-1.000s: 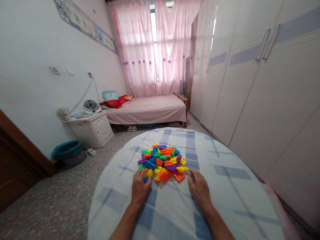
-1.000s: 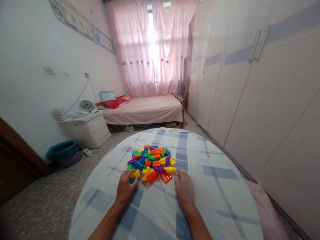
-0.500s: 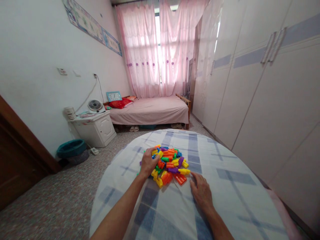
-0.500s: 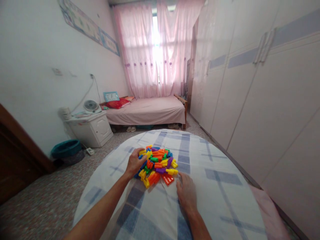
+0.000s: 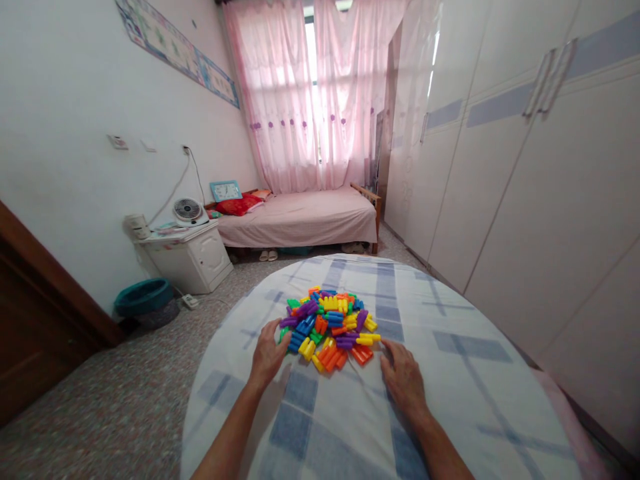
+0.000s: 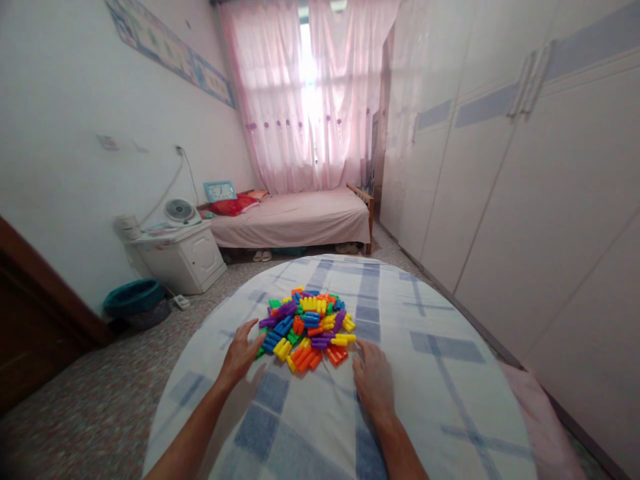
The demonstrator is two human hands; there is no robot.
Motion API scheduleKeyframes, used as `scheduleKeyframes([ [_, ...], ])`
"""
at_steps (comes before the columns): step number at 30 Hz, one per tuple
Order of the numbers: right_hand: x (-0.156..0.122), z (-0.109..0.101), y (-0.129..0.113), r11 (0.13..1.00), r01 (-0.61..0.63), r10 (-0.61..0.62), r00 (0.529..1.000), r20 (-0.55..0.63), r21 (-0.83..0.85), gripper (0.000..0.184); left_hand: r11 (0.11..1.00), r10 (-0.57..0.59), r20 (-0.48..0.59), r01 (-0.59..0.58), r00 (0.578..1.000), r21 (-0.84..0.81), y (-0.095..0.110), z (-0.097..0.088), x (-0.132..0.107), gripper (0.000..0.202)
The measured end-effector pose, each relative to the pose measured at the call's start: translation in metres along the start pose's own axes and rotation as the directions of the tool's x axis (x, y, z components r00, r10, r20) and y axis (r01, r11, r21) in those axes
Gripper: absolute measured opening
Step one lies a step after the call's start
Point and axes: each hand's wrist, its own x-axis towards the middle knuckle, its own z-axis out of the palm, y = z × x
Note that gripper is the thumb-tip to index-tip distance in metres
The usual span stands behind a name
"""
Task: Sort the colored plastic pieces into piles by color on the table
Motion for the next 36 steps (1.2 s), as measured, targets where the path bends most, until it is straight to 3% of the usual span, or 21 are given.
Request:
scheduleKeyframes([
  [3, 0.0, -0.001, -0.001, 1.0, 0.004, -0.004, 1.0, 0.011, -0.012, 0.037, 0.999, 0.011, 0.135, -0.016, 0.991, 0.036, -0.02, -0.005, -0.023, 0.058],
  [7, 0.0, 0.001, 0.0, 0.999, -0.007, 0.008, 1.0, 0.006, -0.035, 0.038, 0.995, 0.016, 0.208, -0.035, 0.978, 0.09, -0.016, 0.007, -0.033, 0.066],
  [15, 0.001, 0.001, 0.005, 0.999, 0.024, -0.024, 1.0, -0.001, -0.03, 0.037, 0.959, 0.055, 0.146, -0.093, 0.988, 0.268, 0.009, 0.033, -0.013, 0.062],
  [22, 0.001, 0.001, 0.004, 1.0, 0.009, -0.009, 1.0, -0.007, -0.022, 0.037, 0.966, 0.095, 0.049, -0.104, 0.994, 0.235, 0.012, 0.03, -0.02, 0.037],
  [29, 0.0, -0.001, 0.001, 1.0, 0.009, -0.009, 1.0, -0.018, -0.001, 0.036, 0.953, 0.09, 0.073, -0.107, 0.993, 0.284, 0.016, 0.027, -0.018, 0.033],
  [36, 0.0, -0.001, 0.001, 1.0, 0.01, -0.01, 1.0, -0.014, 0.012, 0.036, 0.958, 0.015, 0.015, -0.018, 1.0, 0.285, 0.002, 0.015, -0.017, 0.028],
])
